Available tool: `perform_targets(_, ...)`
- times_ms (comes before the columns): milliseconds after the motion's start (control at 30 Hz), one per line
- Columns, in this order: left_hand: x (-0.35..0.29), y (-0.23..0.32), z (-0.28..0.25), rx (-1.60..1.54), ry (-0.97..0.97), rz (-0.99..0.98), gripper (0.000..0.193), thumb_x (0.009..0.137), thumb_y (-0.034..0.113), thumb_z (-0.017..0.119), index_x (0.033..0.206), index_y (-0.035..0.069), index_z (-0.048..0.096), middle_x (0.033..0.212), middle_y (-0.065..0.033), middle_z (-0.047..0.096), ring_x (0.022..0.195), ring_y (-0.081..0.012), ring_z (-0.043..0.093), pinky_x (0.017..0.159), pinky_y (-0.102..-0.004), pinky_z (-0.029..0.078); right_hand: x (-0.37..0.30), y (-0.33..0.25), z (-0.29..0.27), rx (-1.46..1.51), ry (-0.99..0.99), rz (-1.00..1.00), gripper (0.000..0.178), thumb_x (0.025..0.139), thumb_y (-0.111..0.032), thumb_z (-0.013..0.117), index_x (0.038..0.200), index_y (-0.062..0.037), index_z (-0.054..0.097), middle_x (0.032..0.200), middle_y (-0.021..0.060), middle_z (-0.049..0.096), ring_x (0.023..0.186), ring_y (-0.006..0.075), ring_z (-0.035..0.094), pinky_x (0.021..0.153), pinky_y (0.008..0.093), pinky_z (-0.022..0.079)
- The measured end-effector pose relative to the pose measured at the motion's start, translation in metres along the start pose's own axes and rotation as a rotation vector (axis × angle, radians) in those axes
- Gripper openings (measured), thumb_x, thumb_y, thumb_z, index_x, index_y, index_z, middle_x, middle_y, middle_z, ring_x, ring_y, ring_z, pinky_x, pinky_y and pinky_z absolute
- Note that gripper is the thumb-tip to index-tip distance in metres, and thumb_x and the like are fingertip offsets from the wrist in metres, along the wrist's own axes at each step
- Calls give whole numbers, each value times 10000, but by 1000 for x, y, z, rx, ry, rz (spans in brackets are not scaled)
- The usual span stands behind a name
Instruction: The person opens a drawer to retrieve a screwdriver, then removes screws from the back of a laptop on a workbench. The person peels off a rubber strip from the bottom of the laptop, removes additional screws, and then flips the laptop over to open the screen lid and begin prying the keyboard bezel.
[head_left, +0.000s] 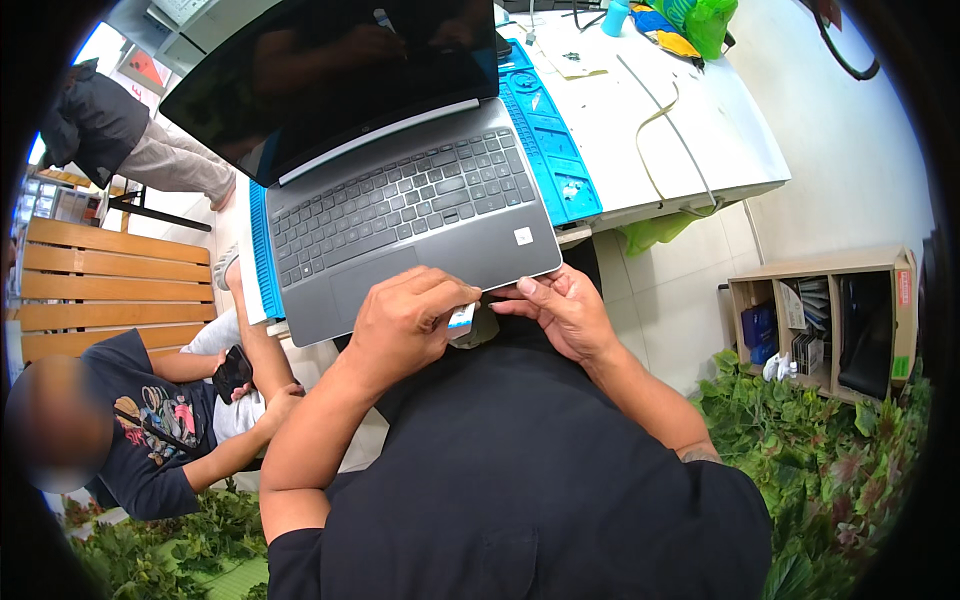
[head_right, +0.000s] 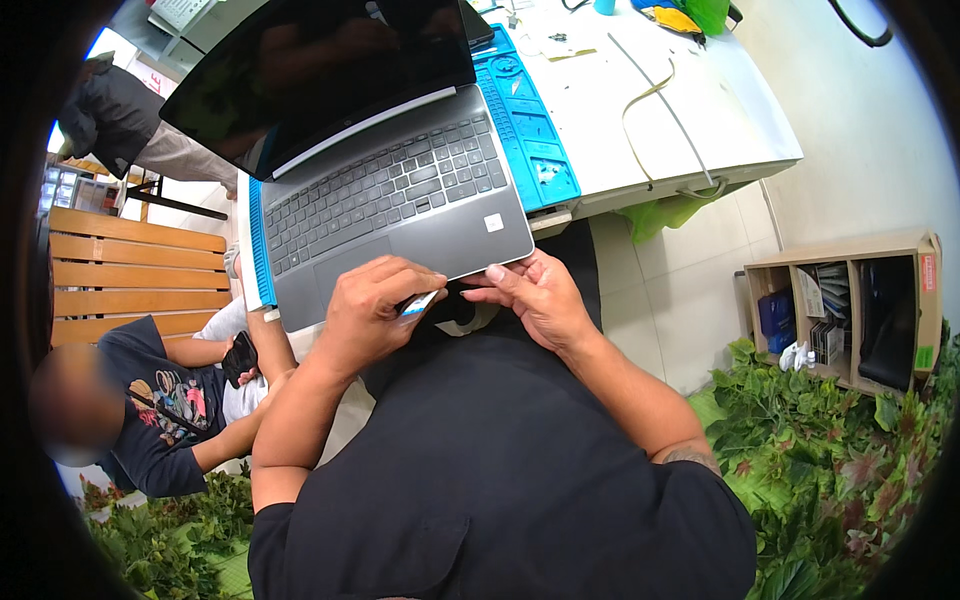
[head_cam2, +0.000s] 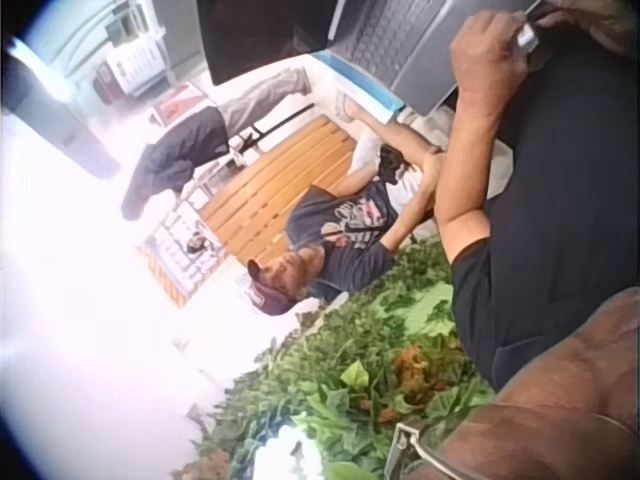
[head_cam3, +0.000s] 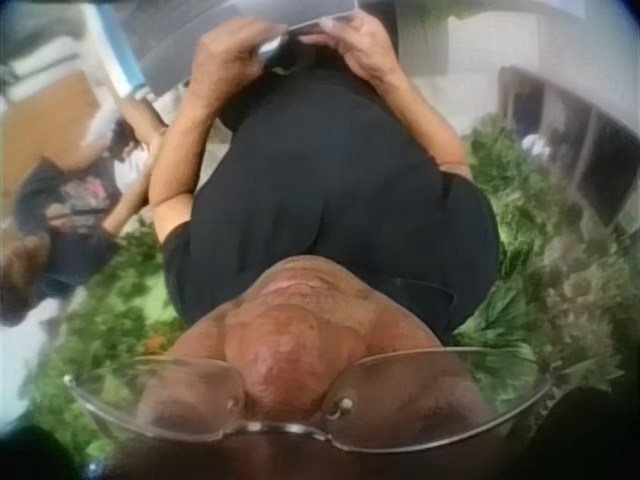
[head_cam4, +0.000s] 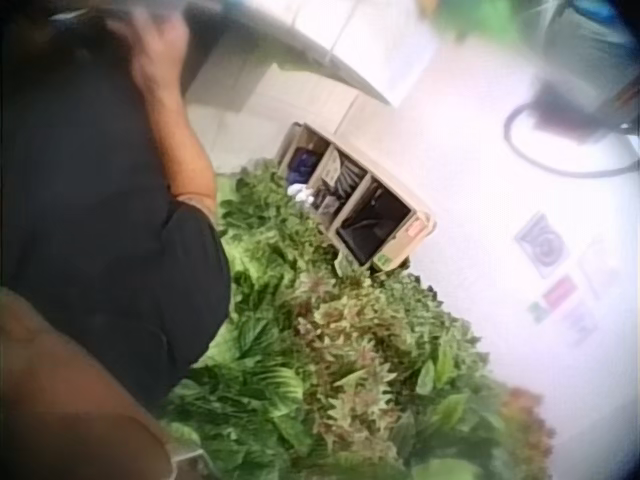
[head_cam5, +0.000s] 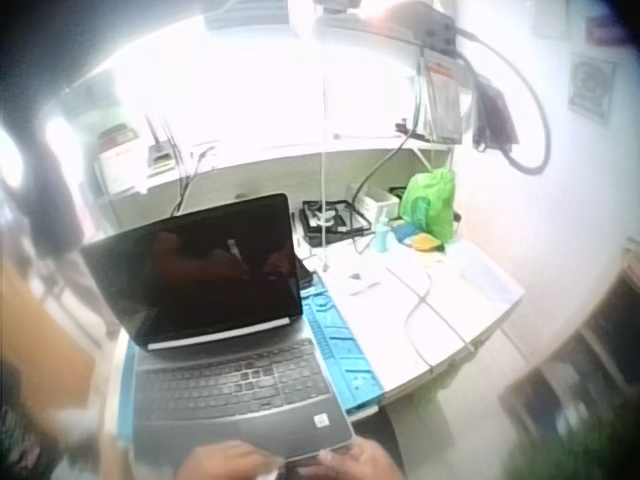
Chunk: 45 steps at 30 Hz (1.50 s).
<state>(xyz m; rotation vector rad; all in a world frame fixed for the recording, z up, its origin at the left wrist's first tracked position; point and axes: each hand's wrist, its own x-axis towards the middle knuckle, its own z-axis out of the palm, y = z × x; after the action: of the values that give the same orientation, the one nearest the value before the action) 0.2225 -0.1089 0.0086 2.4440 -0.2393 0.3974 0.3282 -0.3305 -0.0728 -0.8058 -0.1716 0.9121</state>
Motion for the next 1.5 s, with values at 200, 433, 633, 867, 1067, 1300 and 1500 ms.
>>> perform_targets(200,-2,-14,-1,-38,-2,59,205,792,-6,889,940,53,760,921,-82,784,824,-266,759,714,-365,590,1,1,5,-74,41,7,326,1047,-29,713,1354,31,621,1307,175,735,1201,274,745,991,406,663)
perform_targets(433,-2,-13,12,62,34,202,257,761,-17,805,995,67,739,956,-63,751,848,-255,725,729,-371,597,5,6,11,-52,82,-28,359,1023,-31,751,1343,35,602,1256,146,733,1139,213,744,965,382,675)
perform_targets(633,7,-2,13,134,-40,91,212,806,35,850,987,69,744,954,-58,764,863,-254,748,741,-368,604,7,7,9,-124,79,-58,348,1032,-36,740,1344,19,596,1266,152,737,1147,225,749,988,383,665)
perform_targets(867,-9,-5,28,243,143,337,200,785,15,801,979,37,756,989,-75,750,883,-247,740,743,-341,616,8,11,6,-107,52,-82,371,1023,-35,755,1347,42,594,1276,163,733,1166,223,743,989,374,664)
perform_targets(1067,-3,-10,32,10,177,190,204,782,-21,866,957,35,776,964,-83,784,867,-255,760,759,-356,611,4,12,-4,-54,14,-75,351,1069,-50,691,1388,44,577,1302,172,723,1188,240,737,1012,395,653)
perform_targets(1300,26,14,44,-16,84,99,196,807,-26,884,953,51,779,948,-91,803,853,-261,770,762,-342,596,-5,3,-12,42,16,-135,465,1105,-87,642,1520,63,494,1392,169,673,1275,243,691,1057,426,632)
perform_targets(1500,18,5,29,-121,126,52,206,803,-40,894,952,45,778,942,-92,809,835,-250,771,756,-344,593,-6,1,-7,-52,23,-119,419,1099,-81,653,1477,56,536,1377,160,684,1258,232,699,1041,423,641)
